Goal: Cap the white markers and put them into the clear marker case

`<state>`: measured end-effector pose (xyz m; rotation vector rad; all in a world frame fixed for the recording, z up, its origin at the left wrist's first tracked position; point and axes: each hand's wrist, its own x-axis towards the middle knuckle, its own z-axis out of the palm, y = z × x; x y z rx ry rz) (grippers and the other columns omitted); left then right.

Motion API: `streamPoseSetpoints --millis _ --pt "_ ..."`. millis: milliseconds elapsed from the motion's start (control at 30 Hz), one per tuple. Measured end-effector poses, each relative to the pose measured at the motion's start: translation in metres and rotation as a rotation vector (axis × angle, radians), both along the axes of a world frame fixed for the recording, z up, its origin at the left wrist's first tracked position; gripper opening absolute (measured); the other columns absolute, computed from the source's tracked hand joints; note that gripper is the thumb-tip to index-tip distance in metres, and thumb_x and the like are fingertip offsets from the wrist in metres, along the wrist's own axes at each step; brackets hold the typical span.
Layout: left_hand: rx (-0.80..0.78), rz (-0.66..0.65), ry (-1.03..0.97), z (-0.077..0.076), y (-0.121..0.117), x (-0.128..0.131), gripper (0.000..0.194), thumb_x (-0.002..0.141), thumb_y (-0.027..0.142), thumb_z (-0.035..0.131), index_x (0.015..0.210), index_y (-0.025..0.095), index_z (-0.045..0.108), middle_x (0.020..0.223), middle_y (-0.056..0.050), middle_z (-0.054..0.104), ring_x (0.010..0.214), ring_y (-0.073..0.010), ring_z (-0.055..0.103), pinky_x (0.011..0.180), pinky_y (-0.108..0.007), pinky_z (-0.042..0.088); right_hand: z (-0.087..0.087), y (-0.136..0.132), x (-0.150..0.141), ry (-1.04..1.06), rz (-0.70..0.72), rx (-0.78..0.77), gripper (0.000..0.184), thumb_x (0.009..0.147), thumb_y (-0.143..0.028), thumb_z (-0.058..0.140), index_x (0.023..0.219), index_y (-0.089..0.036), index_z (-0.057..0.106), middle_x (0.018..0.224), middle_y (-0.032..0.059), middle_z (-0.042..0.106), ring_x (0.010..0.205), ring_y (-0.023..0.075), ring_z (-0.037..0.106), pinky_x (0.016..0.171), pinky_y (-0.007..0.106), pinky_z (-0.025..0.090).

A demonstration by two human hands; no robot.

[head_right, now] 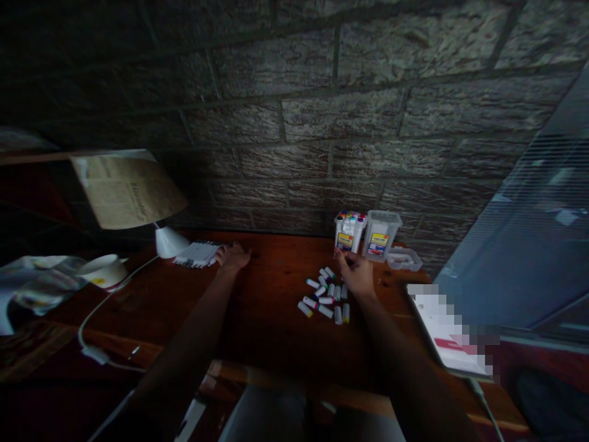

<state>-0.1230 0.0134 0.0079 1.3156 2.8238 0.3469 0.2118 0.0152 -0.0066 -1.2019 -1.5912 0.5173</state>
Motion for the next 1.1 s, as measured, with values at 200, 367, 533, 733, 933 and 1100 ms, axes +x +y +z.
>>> streamPoseSetpoints --millis 200,367,533,733,933,1100 --pt "-0.002 -0.144 -0.023 0.008 -0.005 0.010 0.038 0.088 0.018 0.046 0.121 0.011 0.062 0.131 -0.024 0.055 0.126 -0.0380 0.048 0.100 -0.053 0.038 -0.003 0.004 0.000 0.011 0.001 -0.007 0.054 0.083 -0.064 0.052 0.075 -0.014 0.073 0.058 0.0039 0.064 0.053 0.0157 0.057 0.050 0.025 0.039" --pt "0.042 -0.451 -0.094 0.005 -0.003 0.036 0.036 0.085 0.008 0.047 0.112 0.017 0.069 0.119 -0.017 0.066 0.114 -0.0292 0.060 0.097 -0.039 0.045 -0.005 0.005 -0.002 0.048 0.017 0.023 0.054 0.084 -0.062 0.052 0.073 -0.013 0.073 0.060 0.0044 0.065 0.056 0.0156 0.057 0.054 0.026 0.040" --pt "0.250 -0.636 -0.663 0.000 0.000 0.065 0.039 0.076 0.007 0.064 0.115 0.013 0.066 0.112 -0.015 0.070 0.102 -0.0248 0.066 0.094 -0.035 0.049 -0.001 0.002 -0.003 0.084 0.005 0.012 0.052 0.082 -0.062 0.054 0.071 -0.015 0.072 0.058 0.0033 0.063 0.052 0.0141 0.054 0.052 0.026 0.038" --pt "0.321 -0.856 -1.599 0.016 -0.019 0.102 0.053 0.067 0.021 0.081 0.117 0.013 0.063 0.107 -0.012 0.070 0.086 -0.0182 0.070 0.088 -0.036 0.052 0.013 -0.008 -0.012 0.317 0.265 -0.114 0.036 0.073 -0.053 0.070 0.075 -0.017 0.071 0.065 0.0009 0.063 0.057 0.0115 0.053 0.055 0.024 0.042" --pt "0.323 -0.913 -1.719 0.020 -0.033 0.124 0.044 0.063 0.022 0.084 0.102 0.012 0.065 0.092 -0.006 0.072 0.078 -0.0166 0.070 0.078 -0.032 0.055 0.018 -0.020 -0.021 0.450 0.561 -0.290 0.032 0.069 -0.040 0.077 0.094 -0.020 0.073 0.067 -0.0018 0.062 0.050 0.0056 0.043 0.046 0.020 0.031" --pt "0.303 -0.915 -1.721 0.017 -0.032 0.122 0.039 0.061 0.025 0.086 0.088 0.014 0.061 0.082 -0.002 0.070 0.077 -0.0166 0.069 0.075 -0.031 0.055 0.017 -0.022 -0.022 0.508 0.620 -0.298 0.024 0.070 -0.035 0.078 0.089 -0.021 0.072 0.066 -0.0034 0.060 0.049 0.0044 0.041 0.045 0.019 0.028"
